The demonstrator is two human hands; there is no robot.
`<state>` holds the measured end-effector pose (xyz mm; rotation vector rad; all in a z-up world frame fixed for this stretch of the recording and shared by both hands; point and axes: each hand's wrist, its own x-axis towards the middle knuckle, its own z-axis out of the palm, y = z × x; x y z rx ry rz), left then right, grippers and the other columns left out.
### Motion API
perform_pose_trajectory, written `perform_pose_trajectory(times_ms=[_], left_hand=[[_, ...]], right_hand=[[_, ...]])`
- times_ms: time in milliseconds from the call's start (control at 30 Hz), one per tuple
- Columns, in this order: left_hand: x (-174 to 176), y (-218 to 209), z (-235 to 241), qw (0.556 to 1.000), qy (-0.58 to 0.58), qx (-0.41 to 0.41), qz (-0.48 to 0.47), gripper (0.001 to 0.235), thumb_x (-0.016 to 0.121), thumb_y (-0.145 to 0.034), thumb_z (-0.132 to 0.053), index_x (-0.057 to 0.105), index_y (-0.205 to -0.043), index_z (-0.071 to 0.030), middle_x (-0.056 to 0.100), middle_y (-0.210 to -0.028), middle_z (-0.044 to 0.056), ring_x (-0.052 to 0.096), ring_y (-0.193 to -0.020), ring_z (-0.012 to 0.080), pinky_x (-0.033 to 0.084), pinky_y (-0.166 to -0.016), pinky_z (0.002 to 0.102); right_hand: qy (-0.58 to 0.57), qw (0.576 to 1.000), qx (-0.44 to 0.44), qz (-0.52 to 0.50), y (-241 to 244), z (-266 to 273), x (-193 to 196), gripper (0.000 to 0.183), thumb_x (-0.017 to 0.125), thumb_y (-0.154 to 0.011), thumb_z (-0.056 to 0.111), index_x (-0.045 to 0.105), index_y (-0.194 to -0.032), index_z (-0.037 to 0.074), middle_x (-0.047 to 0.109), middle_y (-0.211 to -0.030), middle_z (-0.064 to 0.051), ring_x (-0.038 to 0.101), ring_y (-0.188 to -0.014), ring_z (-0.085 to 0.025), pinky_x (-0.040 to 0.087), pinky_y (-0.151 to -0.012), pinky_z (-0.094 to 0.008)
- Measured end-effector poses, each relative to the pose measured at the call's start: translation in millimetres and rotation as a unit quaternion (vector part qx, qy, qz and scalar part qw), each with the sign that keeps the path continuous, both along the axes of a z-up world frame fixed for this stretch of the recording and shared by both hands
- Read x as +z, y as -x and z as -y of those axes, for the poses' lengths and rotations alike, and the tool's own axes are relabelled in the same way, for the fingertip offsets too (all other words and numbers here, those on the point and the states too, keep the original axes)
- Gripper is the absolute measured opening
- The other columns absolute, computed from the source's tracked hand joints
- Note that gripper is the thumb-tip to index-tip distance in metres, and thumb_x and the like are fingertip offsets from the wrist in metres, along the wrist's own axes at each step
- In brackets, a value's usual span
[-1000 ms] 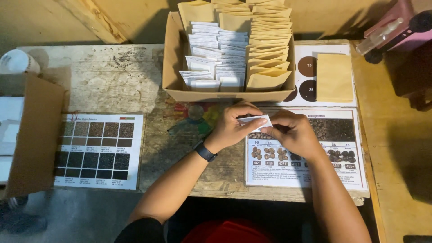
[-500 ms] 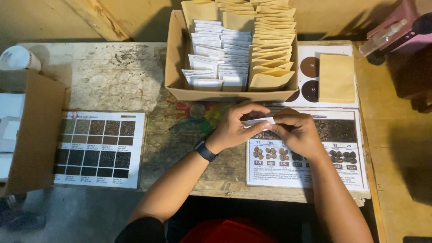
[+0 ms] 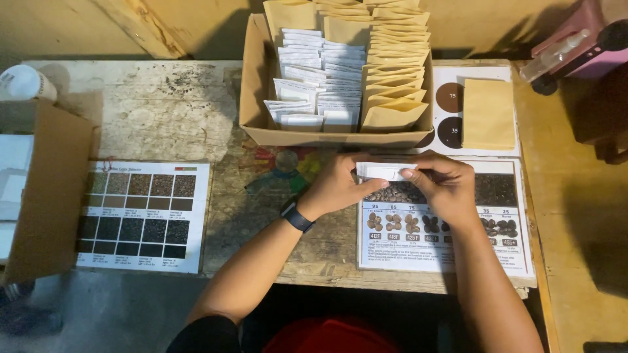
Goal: The person places small white packets into brown paper envelopes by hand, then seals the envelopes and stacks them in a cardboard box.
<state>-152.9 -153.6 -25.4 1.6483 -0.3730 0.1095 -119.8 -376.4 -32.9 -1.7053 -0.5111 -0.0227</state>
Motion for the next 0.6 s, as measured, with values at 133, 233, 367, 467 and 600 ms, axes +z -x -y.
perform_pose_trajectory(times_ms=[133, 233, 367, 467, 600], left_hand=[[-19, -2, 0, 1.000, -0.012, 0.017, 0.002, 0.014, 0.078, -0.085, -0.010, 0.076, -0.094, -0.001, 0.076, -0.088, 0.016, 0.074, -0.088, 0.0316, 0.057, -0.077, 0.039], [-18, -4, -1, 1.000, -0.013, 0.021, 0.009, 0.015, 0.080, -0.084, -0.012, 0.076, -0.092, -0.001, 0.076, -0.085, 0.015, 0.074, -0.086, 0.0296, 0.058, -0.074, 0.037], [-3, -5, -1, 1.000, -0.007, 0.024, 0.017, 0.017, 0.082, -0.082, -0.013, 0.076, -0.092, -0.001, 0.077, -0.084, 0.014, 0.074, -0.088, 0.0240, 0.058, -0.072, 0.034], [11, -7, 2, 0.999, 0.018, 0.032, 0.012, 0.017, 0.083, -0.083, -0.015, 0.074, -0.090, -0.002, 0.076, -0.080, 0.010, 0.072, -0.083, 0.0141, 0.057, -0.067, 0.031], [4, -7, -3, 0.998, -0.003, 0.040, 0.043, 0.017, 0.080, -0.087, -0.022, 0.073, -0.082, -0.007, 0.073, -0.071, 0.008, 0.069, -0.076, 0.0103, 0.053, -0.062, 0.025]], right_hand=[[0.000, 1.000, 0.001, -0.030, 3, -5, 9, 0.011, 0.080, -0.085, -0.006, 0.076, -0.095, -0.006, 0.073, -0.080, -0.018, 0.065, -0.078, -0.018, 0.054, -0.074, -0.035], [0.031, 0.998, 0.020, -0.041, 10, -18, 28, 0.011, 0.082, -0.081, -0.006, 0.074, -0.088, -0.005, 0.069, -0.069, -0.015, 0.058, -0.072, -0.015, 0.049, -0.066, -0.032], [0.060, 0.997, 0.027, -0.038, 5, -26, 43, 0.014, 0.082, -0.082, -0.005, 0.070, -0.075, -0.004, 0.062, -0.053, -0.013, 0.053, -0.058, -0.011, 0.041, -0.053, -0.025], [0.032, 0.997, 0.021, -0.064, 2, -14, 24, 0.012, 0.081, -0.081, -0.009, 0.071, -0.088, -0.013, 0.069, -0.067, -0.024, 0.058, -0.071, -0.019, 0.050, -0.061, -0.036], [0.037, 0.997, 0.022, -0.059, 1, -11, 20, 0.016, 0.082, -0.081, -0.007, 0.073, -0.093, -0.009, 0.071, -0.072, -0.022, 0.065, -0.079, -0.021, 0.054, -0.065, -0.036]])
